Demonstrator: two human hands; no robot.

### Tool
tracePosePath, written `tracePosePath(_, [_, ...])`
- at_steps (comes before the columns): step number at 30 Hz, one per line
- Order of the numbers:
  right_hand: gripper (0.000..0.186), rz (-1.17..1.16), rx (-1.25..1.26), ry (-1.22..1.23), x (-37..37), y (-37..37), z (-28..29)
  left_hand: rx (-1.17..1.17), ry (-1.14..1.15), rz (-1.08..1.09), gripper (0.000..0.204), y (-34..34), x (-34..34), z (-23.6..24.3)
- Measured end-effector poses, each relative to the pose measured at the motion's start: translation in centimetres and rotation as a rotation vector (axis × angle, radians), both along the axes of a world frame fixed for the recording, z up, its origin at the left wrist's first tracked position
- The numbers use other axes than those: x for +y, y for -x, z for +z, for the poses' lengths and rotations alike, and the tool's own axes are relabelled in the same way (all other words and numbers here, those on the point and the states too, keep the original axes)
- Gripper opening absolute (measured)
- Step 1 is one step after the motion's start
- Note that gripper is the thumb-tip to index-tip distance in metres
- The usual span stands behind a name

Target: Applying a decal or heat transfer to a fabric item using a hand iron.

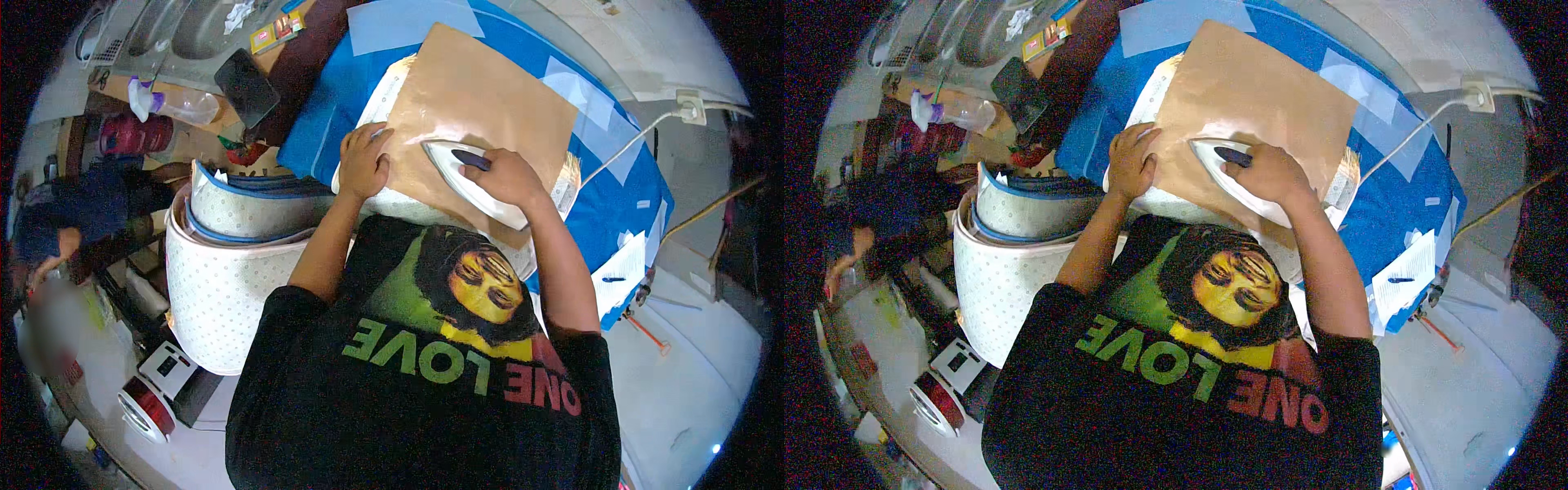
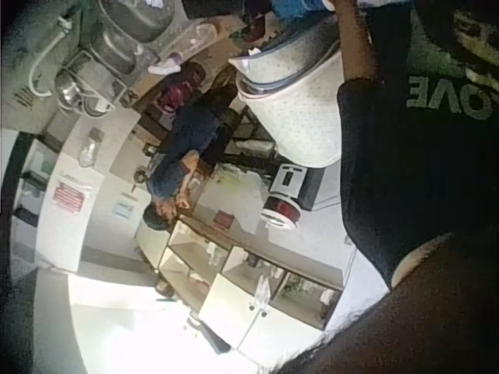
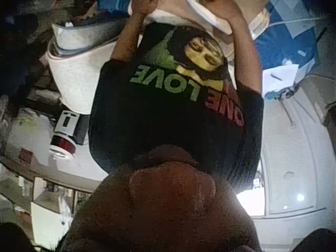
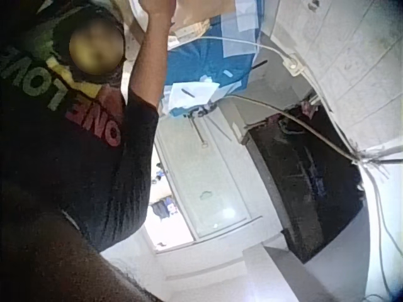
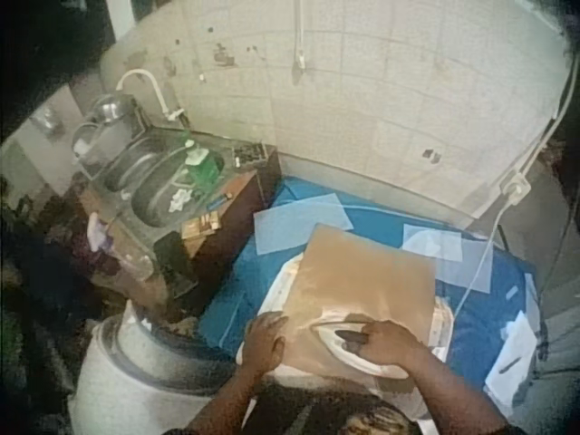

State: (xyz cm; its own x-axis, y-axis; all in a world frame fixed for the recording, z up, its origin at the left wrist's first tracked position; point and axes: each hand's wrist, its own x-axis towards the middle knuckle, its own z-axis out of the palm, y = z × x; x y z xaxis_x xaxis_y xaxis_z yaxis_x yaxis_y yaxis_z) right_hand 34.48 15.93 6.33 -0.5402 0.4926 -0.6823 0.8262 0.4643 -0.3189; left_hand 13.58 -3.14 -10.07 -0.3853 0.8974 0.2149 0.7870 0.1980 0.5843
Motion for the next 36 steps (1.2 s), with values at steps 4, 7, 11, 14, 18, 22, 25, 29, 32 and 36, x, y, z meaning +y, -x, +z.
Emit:
tracePosePath(4, [0.064,0.040,-0.064,-0.074,-0.1,-3.9,-2.3,0.023,-0.005,-0.019,0.054,0.2,0.0,0.1])
tracePosePath(7, [0.062,0.011,0.008,-0.142,-0.5,-5.4,-3.5,0.022,0.027,-0.032,0.054,0.5,0.0,0.0])
tracePosePath(11, [0.060,0.003,0.009,-0.175,-0.8,-5.4,-3.4,0.014,0.076,0.020,0.055,0.3,0.5,0.0])
tracePosePath(14, [0.059,-0.015,0.006,-0.190,-0.7,-5.8,-3.6,0.068,0.299,0.131,0.053,-1.6,2.4,3.8])
tracePosePath(18, [0.059,-0.010,0.009,-0.206,-0.8,-5.7,-3.3,-0.112,0.487,0.367,0.045,-1.2,3.3,3.3])
tracePosePath(22, [0.060,0.002,-0.023,-0.162,-0.6,-5.2,-2.6,-0.261,0.514,0.306,0.040,0.3,3.5,2.7])
tracePosePath(25, [0.061,-0.003,-0.021,-0.176,-0.6,-5.2,-2.9,-0.369,0.367,0.241,0.029,-1.1,3.0,3.8])
tracePosePath(29, [0.061,0.008,0.000,-0.200,-0.7,-5.4,-3.1,-0.268,0.162,0.068,0.014,-7.3,3.2,9.1])
tracePosePath(32, [0.061,0.010,0.006,-0.210,-0.8,-5.3,-2.9,-0.228,0.186,-0.043,0.014,-9.8,3.4,10.6])
tracePosePath(36, [0.060,-0.020,0.039,-0.219,-1.1,-5.4,-3.0,-0.208,0.252,-0.105,0.016,-10.6,2.9,10.7])
